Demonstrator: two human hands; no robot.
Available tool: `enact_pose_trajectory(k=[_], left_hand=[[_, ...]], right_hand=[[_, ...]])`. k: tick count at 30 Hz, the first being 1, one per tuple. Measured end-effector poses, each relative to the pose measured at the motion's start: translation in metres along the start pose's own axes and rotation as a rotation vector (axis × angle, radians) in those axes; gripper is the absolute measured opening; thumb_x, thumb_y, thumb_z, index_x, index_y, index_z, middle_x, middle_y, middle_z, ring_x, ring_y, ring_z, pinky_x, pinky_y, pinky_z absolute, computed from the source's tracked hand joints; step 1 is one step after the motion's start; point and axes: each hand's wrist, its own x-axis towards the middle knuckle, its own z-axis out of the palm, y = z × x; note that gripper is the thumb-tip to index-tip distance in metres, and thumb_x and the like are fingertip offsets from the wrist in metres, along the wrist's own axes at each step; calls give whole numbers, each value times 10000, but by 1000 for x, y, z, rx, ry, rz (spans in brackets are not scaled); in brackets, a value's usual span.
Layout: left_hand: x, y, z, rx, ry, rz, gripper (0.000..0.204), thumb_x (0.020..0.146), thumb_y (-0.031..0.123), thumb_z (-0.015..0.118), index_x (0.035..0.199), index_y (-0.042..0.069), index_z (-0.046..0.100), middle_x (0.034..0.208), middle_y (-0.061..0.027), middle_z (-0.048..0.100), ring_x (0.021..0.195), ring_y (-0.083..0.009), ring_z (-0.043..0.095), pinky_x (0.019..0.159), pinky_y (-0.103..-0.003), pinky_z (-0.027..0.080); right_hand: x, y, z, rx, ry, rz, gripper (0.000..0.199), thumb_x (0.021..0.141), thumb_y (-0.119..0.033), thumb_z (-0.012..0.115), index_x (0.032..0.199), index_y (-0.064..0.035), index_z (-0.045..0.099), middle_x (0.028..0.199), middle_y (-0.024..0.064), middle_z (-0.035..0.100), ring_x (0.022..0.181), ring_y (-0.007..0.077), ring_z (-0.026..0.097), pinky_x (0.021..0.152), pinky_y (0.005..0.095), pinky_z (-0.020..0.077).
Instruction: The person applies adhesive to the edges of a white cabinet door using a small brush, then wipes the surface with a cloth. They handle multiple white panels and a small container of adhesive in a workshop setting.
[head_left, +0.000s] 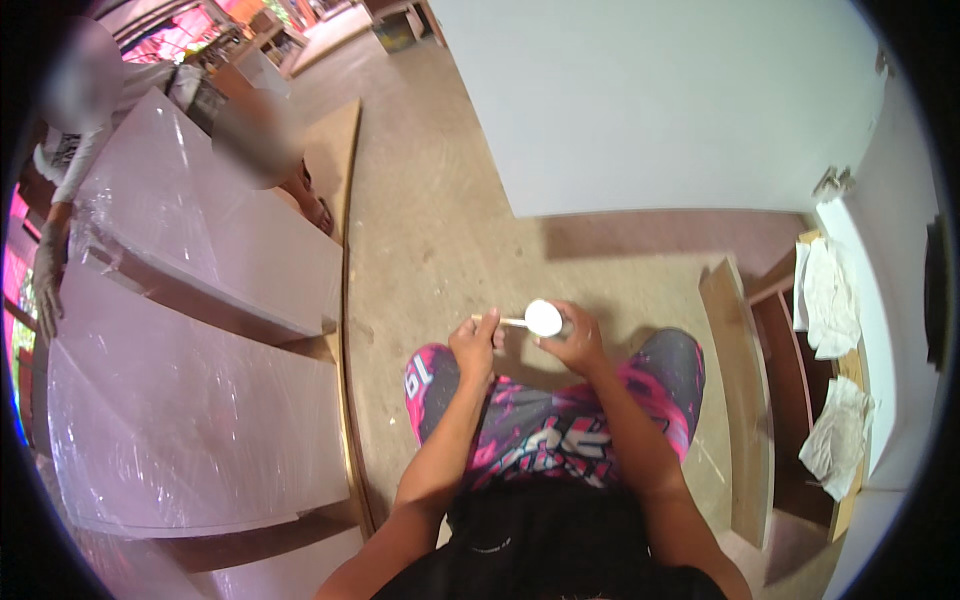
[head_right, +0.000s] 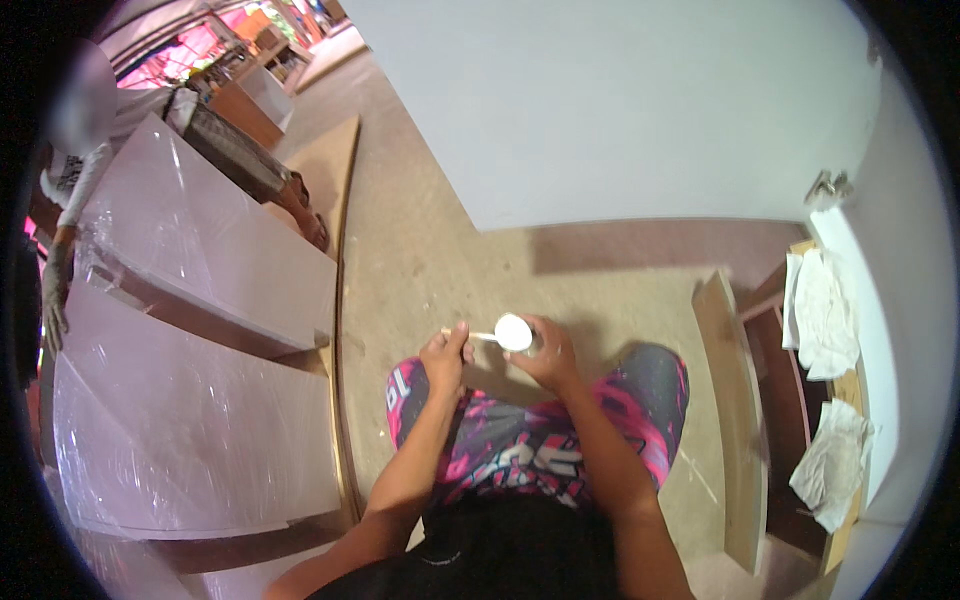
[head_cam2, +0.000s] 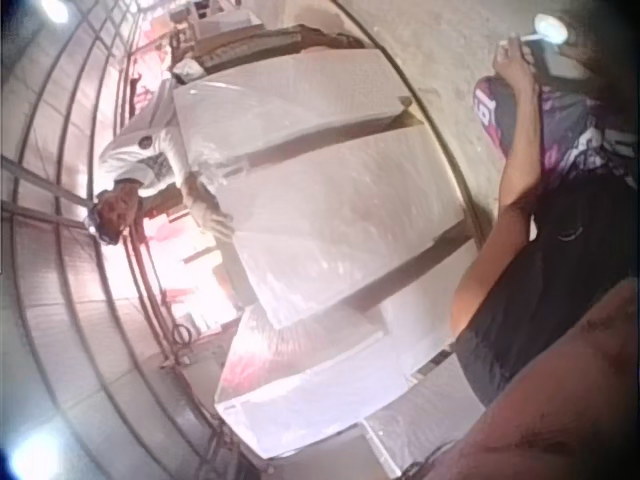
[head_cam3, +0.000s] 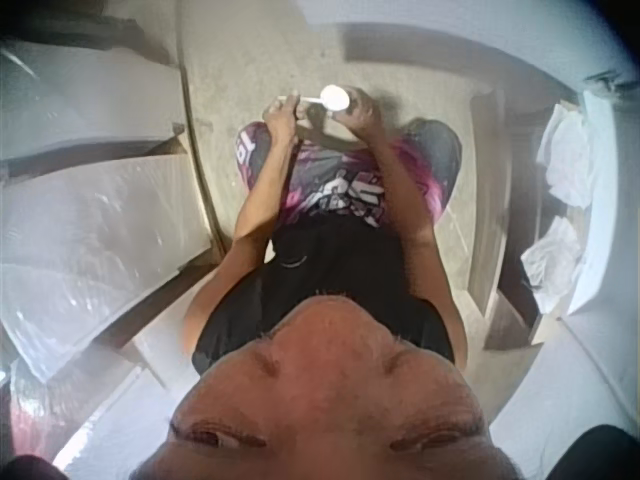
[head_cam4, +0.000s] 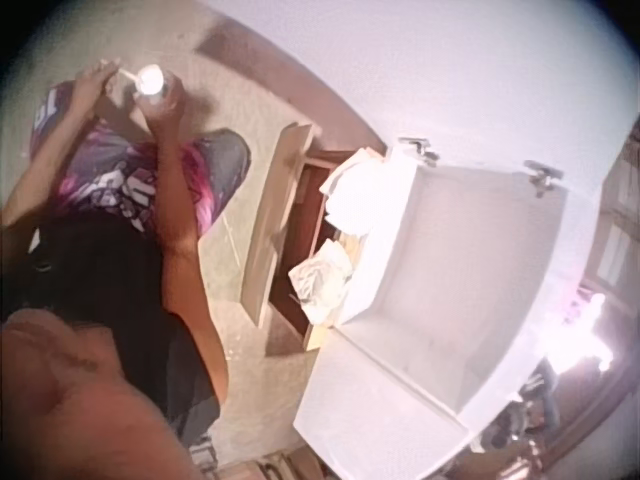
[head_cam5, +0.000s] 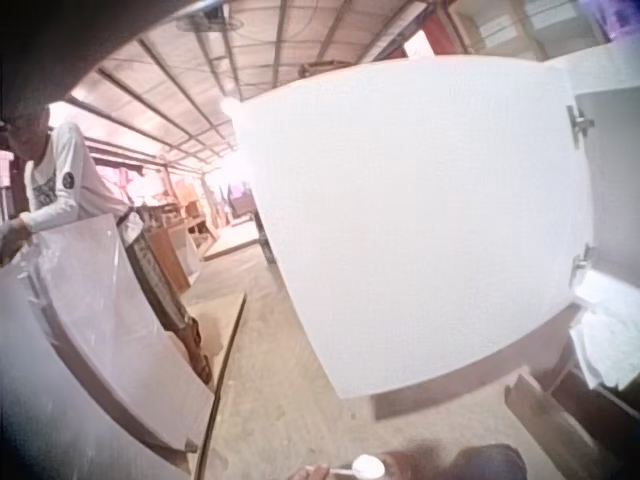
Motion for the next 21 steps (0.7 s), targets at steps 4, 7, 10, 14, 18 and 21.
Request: enact_pose_trajectory(k=[4, 7, 10, 14, 18, 21], left_hand=[[5, -2, -8, -99, 9, 41, 230, 923, 205, 757, 805, 39, 652, 659, -49, 652, 542, -98, 574, 512, -234, 439], [6, -10, -9, -147, -47, 49, 225, 922, 210, 762, 824, 37, 656, 670, -54, 662, 548, -97, 583, 515, -231, 447], [19, -6, -16, -331, -85, 64, 188, 953, 196, 718, 887, 36, 644, 717, -69, 674, 556, -119, 598, 514, -239, 472], [40, 61, -20, -768, -293, 169, 110, 961, 153, 675, 930, 106, 580, 757, -17, 593, 679, -139, 568, 643, -288, 471], [42, 175, 10, -1014, -681, 411, 169, 934, 142, 675, 852, 129, 528, 757, 17, 499, 737, -119, 461, 731, -296, 397], [52, 242, 32, -1093, -977, 549, 71, 922, 128, 671, 897, 113, 606, 780, 9, 525, 763, -122, 475, 760, -290, 403]], right_hand=[[0, 0, 2, -15, 3, 0, 591, 688, -231, 871, 1206, -65, 641, 1088, 127, 702, 994, 298, 681, 859, 407, 528], [2, -9, 1, 24, -44, 65, 595, 700, -160, 876, 1233, -41, 639, 1118, 109, 718, 1030, 207, 688, 929, 355, 531], [3, -5, -2, 46, -14, 106, 606, 698, -160, 880, 1238, -30, 636, 1130, 101, 717, 1038, 193, 683, 945, 351, 525], [2, 9, -3, 58, 33, 171, 629, 686, -168, 890, 1244, -27, 637, 1135, 103, 716, 1050, 189, 680, 953, 352, 523], [-3, 18, 0, -19, 1, 179, 630, 681, -177, 893, 1240, -29, 643, 1121, 111, 716, 1037, 199, 689, 948, 352, 529], [-5, 12, 0, -83, -23, 153, 631, 679, -184, 893, 1237, -27, 644, 1108, 119, 714, 1030, 209, 696, 937, 351, 541]])
